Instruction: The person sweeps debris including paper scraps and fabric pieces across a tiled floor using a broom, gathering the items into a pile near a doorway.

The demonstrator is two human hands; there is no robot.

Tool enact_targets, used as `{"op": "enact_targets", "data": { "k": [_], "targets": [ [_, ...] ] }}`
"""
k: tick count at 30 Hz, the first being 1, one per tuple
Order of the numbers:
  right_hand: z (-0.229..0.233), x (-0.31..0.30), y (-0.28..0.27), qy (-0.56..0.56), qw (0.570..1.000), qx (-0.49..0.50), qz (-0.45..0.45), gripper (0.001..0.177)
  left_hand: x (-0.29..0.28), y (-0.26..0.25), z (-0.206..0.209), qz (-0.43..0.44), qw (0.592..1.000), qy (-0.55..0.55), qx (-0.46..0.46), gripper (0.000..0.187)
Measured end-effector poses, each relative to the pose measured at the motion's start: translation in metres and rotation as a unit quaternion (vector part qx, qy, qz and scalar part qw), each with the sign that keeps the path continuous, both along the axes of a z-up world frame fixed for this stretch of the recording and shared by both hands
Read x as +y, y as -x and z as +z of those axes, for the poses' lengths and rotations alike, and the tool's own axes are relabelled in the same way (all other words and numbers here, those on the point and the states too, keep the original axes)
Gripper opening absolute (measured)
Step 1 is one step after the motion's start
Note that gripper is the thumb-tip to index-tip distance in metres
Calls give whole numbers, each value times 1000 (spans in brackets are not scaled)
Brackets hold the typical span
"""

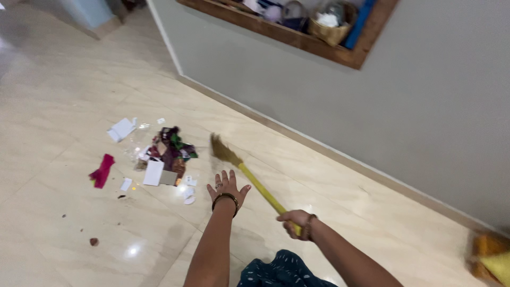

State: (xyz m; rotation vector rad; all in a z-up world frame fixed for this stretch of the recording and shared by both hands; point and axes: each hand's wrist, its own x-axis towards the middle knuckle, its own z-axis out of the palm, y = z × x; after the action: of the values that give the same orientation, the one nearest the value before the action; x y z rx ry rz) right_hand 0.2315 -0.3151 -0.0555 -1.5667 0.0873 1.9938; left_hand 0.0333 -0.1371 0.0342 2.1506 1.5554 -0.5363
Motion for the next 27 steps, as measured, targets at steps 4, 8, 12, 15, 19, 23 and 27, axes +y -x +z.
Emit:
{"op": "enact_targets", "data": {
  "k": [4,8,12,15,19,23,27],
  "targets": [
    [21,-33,-37,-12,996,-90,-16,26,25,12,2,26,999,-16,-17,90],
    [14,-100,-68,-8,987,-136,-87,20,38,9,2,23,999,-21,-25,92],
    [-9,-156,-116,21,978,-137,-158,22,43,-21,4,10,1000,-7,-24,91],
    [-24,-137,-143,25,970,-117,-213,25,47,-63,9,-8,999,-7,-32,91],
    [-14,-174,-194,-96,967,-24,-236,31,37,-124,13,-80,996,34,-22,89],
    [-31,-156,-201,-46,950,169,-257,34,25,-165,10,-121,991,41,-36,88],
    [-76,-91,-182,56,967,138,-208,33,25,-184,11,-109,992,46,-37,87]
  ]
}}
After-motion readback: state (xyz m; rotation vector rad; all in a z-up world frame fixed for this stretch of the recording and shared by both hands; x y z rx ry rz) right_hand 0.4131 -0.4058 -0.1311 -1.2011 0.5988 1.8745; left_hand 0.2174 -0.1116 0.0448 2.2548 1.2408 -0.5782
